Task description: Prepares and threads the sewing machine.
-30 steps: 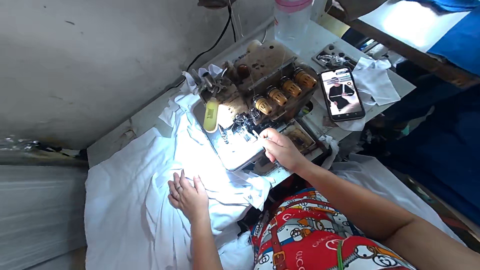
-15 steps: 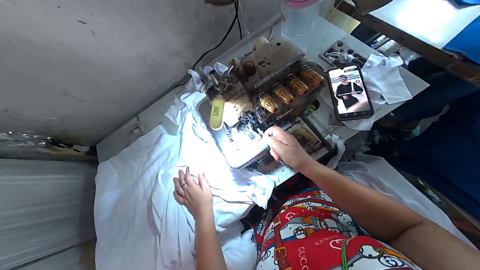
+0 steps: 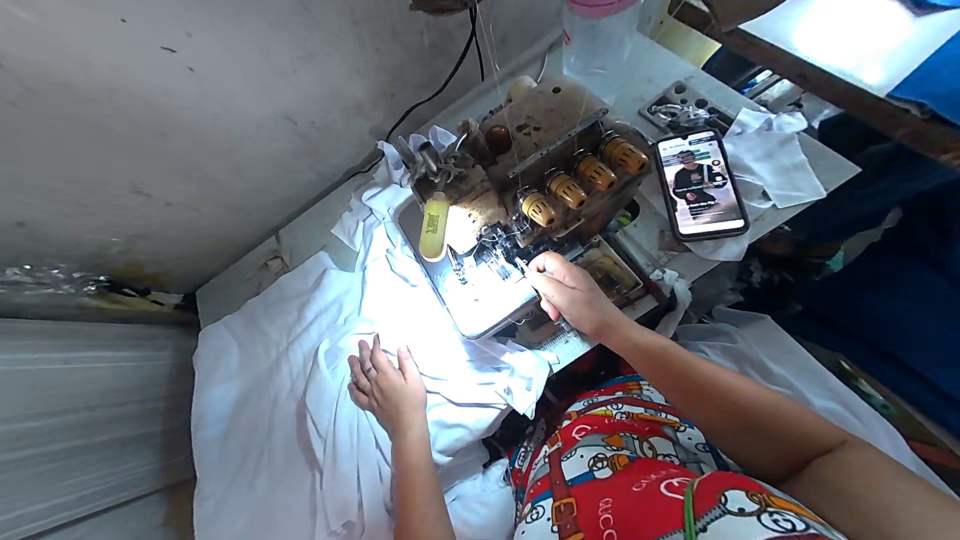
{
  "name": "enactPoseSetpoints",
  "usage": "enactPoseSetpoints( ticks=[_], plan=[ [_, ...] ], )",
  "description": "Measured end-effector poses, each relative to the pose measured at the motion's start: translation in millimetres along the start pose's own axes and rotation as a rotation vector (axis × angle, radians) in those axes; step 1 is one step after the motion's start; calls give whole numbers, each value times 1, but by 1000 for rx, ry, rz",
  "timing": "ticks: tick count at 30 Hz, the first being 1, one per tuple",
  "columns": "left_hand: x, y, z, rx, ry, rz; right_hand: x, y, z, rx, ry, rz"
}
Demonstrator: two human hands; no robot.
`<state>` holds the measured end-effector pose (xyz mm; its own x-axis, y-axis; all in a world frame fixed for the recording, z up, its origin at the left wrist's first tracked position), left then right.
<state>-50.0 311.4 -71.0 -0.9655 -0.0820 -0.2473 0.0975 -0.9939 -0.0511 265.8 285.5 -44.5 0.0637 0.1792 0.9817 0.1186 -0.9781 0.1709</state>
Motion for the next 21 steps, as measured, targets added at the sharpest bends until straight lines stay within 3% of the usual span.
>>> enactPoseSetpoints(
  ticks=[21],
  plan=[
    [0, 1, 0, 3, 17, 22, 1, -4, 3, -1, 0, 12]
  ],
)
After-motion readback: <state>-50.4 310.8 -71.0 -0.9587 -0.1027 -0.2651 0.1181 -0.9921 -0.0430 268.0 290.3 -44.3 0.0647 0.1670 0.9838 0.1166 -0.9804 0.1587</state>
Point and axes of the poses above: each hand's wrist, its own y-axis away from the middle knuckle, its own z-axis out of the back of the hand, x = y × z, the point moved 8 cm from there along -y, towards the middle knuckle, and after that the axes turned 12 degrees about x, right-handed, at the moved point
